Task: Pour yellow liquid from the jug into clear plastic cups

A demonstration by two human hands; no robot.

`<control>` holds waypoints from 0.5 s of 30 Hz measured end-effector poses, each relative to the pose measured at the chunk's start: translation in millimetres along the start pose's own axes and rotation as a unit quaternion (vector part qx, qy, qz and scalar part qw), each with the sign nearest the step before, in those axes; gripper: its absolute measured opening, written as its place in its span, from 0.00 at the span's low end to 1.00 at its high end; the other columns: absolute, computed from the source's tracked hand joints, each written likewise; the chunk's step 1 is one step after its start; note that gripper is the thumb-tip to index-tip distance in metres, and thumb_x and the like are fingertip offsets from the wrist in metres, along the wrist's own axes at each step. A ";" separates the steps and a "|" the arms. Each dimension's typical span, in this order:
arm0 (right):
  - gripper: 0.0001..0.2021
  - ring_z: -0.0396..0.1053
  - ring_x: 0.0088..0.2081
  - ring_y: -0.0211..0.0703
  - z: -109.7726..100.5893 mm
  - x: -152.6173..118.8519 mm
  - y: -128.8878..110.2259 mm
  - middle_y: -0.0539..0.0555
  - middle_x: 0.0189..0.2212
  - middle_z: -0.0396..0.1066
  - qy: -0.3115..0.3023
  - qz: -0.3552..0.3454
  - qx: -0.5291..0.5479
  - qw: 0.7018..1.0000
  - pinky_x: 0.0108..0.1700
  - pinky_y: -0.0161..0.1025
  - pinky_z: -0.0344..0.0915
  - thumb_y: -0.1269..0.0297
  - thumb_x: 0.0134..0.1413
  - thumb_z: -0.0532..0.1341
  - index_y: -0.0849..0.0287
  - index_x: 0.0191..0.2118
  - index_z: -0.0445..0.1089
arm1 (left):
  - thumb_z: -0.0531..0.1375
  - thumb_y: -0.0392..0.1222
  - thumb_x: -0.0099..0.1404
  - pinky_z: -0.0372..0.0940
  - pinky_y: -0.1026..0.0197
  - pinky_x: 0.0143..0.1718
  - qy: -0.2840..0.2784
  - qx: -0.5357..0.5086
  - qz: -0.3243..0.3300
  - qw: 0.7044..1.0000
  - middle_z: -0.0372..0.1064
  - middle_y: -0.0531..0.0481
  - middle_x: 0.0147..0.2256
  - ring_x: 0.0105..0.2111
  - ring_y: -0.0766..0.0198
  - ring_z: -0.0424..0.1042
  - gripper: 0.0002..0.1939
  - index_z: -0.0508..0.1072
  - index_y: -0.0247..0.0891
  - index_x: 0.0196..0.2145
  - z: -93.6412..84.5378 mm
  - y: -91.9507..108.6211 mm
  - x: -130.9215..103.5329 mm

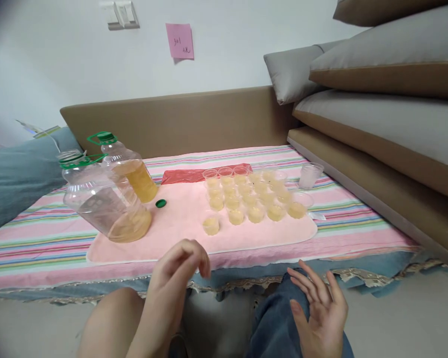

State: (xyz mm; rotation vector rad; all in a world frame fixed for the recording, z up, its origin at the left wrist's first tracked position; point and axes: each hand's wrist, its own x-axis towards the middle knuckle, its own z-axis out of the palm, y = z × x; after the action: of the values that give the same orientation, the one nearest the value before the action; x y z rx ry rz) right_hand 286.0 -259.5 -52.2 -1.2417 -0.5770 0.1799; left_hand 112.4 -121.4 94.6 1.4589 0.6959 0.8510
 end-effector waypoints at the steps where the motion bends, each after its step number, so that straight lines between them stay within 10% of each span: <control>1: 0.34 0.74 0.49 0.51 -1.8 0.3 -1.0 0.58 0.55 0.67 0.009 0.006 0.008 1.000 0.50 0.52 0.66 0.64 0.54 0.66 0.40 0.63 0.53 | 0.58 0.54 0.64 0.59 0.62 0.30 0.067 0.041 0.004 0.997 0.63 0.54 0.22 0.26 0.66 0.64 0.19 0.65 0.40 0.23 -5.2 -11.7 13.0; 8: 0.30 0.76 0.46 0.48 -10.9 1.4 -0.8 0.55 0.50 0.72 0.060 0.027 0.047 0.997 0.50 0.50 0.66 0.66 0.55 0.66 0.41 0.61 0.57 | 0.62 0.44 0.59 0.58 0.60 0.35 0.169 0.393 -0.017 0.904 0.71 0.50 0.30 0.33 0.59 0.69 0.06 0.68 0.40 0.31 -38.3 -104.3 67.1; 15: 0.31 0.77 0.44 0.47 -20.8 0.1 16.8 0.55 0.49 0.74 0.001 0.004 -0.004 1.000 0.48 0.46 0.68 0.66 0.55 0.66 0.44 0.62 0.56 | 0.69 0.42 0.48 0.64 0.56 0.43 0.185 0.305 0.002 0.934 0.71 0.46 0.40 0.41 0.56 0.71 0.40 0.57 0.36 0.55 -24.3 -129.7 92.6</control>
State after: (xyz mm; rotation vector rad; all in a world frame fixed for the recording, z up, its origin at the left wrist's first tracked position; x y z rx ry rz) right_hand 299.6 -271.3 -71.9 -1.2515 -0.5715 0.1830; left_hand 151.7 -21.7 -25.8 1.8630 1.3298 0.9740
